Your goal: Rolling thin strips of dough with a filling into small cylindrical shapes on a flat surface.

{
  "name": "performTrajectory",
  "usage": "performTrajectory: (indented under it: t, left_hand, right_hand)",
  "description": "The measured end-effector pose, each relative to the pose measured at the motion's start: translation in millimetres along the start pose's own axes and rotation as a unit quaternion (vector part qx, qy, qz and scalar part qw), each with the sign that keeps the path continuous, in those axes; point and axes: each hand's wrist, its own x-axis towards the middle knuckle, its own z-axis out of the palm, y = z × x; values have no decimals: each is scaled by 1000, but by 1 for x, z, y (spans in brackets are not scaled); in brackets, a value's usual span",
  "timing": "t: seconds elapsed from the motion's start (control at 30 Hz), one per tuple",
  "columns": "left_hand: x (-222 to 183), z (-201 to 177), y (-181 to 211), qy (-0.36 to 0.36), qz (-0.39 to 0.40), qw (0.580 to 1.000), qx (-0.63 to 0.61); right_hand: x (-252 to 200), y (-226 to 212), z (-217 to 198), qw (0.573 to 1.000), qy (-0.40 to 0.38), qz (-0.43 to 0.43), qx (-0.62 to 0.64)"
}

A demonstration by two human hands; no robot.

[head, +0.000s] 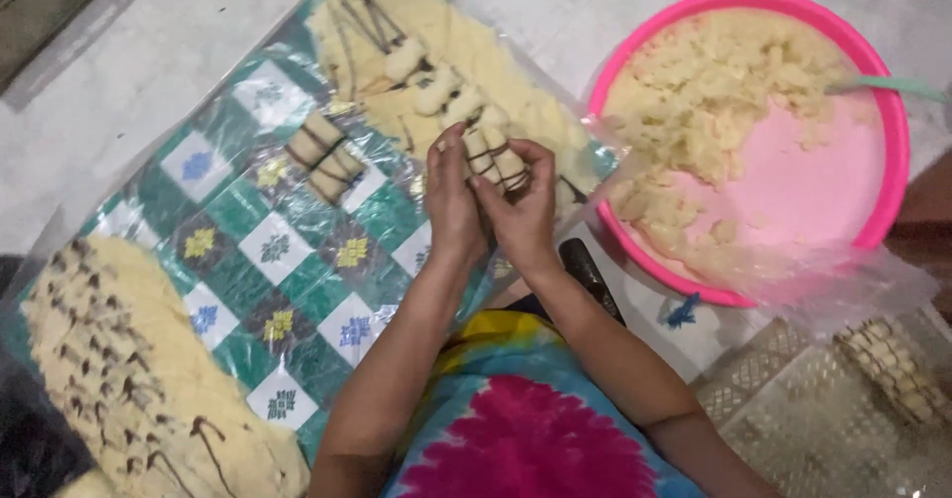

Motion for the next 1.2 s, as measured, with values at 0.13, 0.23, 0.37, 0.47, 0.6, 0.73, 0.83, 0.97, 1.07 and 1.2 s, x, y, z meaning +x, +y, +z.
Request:
performTrajectory:
  t: [0.13,0.23,0.37,0.47,0.6,0.73,0.83,0.97,1.07,1.2]
  left_hand:
    - [-47,39,24,-75,-45,993,77]
    - [-73,65,22,-175,-35,960,216]
    - [-86,75,-11,-281,-183,904,264]
    - [-108,87,-27,-336,-125,876,322]
    - [-118,83,-42,-450,-114,818,339]
    - [-106,53,-67,-361,-247,784,440]
    - [-102,49,-82,-330,-268,757,496]
    - [-87,35,-100,-307,-302,766,478]
    - [-81,30,-109,-300,-322,761,477]
    - [-80,24,-117,-288,-316,759,491]
  right_hand:
    - [6,-16,-22,974,25,151,166]
    - [4,-24,-52,940,83,237,232]
    - [2,-33,-134,853,120,299,410]
    - [-14,-65,-224,861,123,227,439]
    - [-99,-31,-420,872,192,108,437]
    - [-202,-3,-585,836,484,101,236]
    - [-257,15,-673,774,617,106,97]
    - [-289,34,-747,722,682,110,-37]
    - [-297,73,-802,708,702,53,-60]
    - [-305,123,-860,717,683,1,-140]
